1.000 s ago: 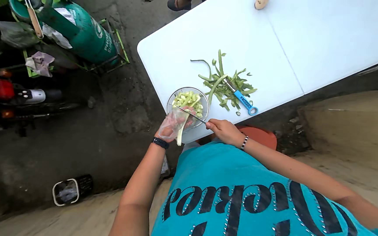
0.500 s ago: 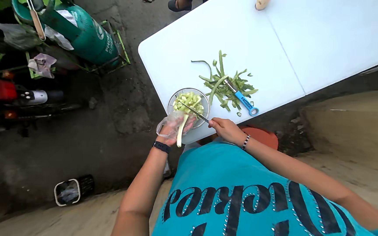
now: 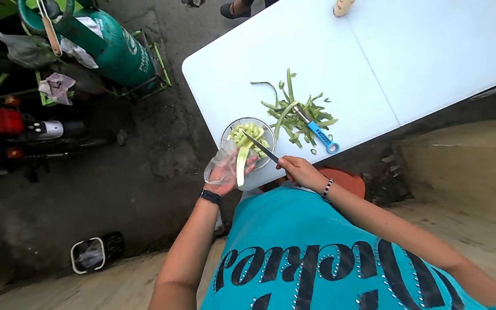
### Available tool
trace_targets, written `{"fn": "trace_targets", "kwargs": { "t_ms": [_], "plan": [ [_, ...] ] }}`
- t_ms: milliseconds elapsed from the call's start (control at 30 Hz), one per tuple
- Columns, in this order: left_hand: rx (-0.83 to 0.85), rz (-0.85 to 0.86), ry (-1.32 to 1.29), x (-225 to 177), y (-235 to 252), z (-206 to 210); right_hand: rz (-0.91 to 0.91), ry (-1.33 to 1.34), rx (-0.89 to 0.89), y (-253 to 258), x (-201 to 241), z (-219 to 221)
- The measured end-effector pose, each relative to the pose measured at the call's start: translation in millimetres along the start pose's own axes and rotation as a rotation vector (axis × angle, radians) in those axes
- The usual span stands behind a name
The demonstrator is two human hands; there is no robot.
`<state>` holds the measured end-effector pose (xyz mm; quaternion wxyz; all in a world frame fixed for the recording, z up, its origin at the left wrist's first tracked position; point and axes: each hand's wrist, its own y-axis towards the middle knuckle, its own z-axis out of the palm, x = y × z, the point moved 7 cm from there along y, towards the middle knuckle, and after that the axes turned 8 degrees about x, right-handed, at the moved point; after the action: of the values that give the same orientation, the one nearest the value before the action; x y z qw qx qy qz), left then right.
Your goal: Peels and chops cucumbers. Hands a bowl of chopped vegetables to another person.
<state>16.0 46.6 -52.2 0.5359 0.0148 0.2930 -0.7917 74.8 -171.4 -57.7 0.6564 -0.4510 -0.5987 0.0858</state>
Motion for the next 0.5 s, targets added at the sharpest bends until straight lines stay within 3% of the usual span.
{"fn": "trace_targets", "kwargs": {
  "t_ms": [267,500],
  "plan": [
    [-0.121,0.014,0.137,-3,3,-12,-0.025,-0.014,-0.008,-2,4,2],
    [-0.148,-0.058,0.475,-6,15,-12,0.056,-0.102,-0.033,3,-4,2]
  ]
}}
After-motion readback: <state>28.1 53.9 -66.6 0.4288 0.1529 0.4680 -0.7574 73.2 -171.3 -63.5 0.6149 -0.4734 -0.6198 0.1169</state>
